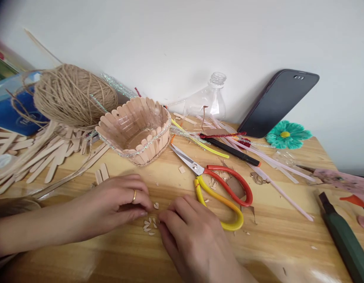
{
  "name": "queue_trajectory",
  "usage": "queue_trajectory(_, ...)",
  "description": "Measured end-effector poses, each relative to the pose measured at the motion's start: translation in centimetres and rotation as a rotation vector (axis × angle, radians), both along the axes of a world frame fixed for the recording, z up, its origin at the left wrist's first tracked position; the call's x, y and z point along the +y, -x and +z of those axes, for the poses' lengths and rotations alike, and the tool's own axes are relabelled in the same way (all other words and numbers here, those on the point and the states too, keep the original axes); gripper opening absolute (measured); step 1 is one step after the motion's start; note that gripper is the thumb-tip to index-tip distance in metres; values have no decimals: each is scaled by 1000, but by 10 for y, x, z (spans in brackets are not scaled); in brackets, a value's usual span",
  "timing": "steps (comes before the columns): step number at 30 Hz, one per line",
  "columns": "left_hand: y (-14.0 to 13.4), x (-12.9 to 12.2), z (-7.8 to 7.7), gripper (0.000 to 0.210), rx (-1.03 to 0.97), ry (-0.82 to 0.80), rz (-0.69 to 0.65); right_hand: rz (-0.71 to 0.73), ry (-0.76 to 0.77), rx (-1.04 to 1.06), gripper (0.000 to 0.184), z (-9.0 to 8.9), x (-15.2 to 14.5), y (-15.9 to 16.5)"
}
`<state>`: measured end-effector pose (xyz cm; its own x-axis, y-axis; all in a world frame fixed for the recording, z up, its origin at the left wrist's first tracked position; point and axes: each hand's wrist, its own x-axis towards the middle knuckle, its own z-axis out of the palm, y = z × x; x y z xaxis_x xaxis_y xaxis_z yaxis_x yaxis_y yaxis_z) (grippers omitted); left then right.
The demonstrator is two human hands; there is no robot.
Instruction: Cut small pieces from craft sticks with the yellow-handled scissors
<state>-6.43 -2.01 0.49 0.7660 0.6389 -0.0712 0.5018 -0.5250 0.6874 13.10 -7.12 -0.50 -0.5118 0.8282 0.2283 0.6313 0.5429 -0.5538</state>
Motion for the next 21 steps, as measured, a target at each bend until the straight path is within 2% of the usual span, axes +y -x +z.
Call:
queue_trajectory(6, 6, -5, 1, 11, 40, -35, 68, 33, 46, 1, 10, 1, -3, 0)
queue_trajectory(11, 3, -17, 0, 13, 162, -230, -19, 9, -11, -14, 15, -2, -4, 3)
queue_trajectory(14, 1, -21, -1, 17, 219, -326, -28, -28, -15, -20, 18, -4, -4, 2)
queue_trajectory(18, 4, -18, -1, 15, 130, -245, 23, -20, 77, 20, 14, -1, -3, -3)
queue_trajectory(21, 7, -16, 0, 12, 56, -173, 61, -50, 80, 50, 14, 1, -2, -8)
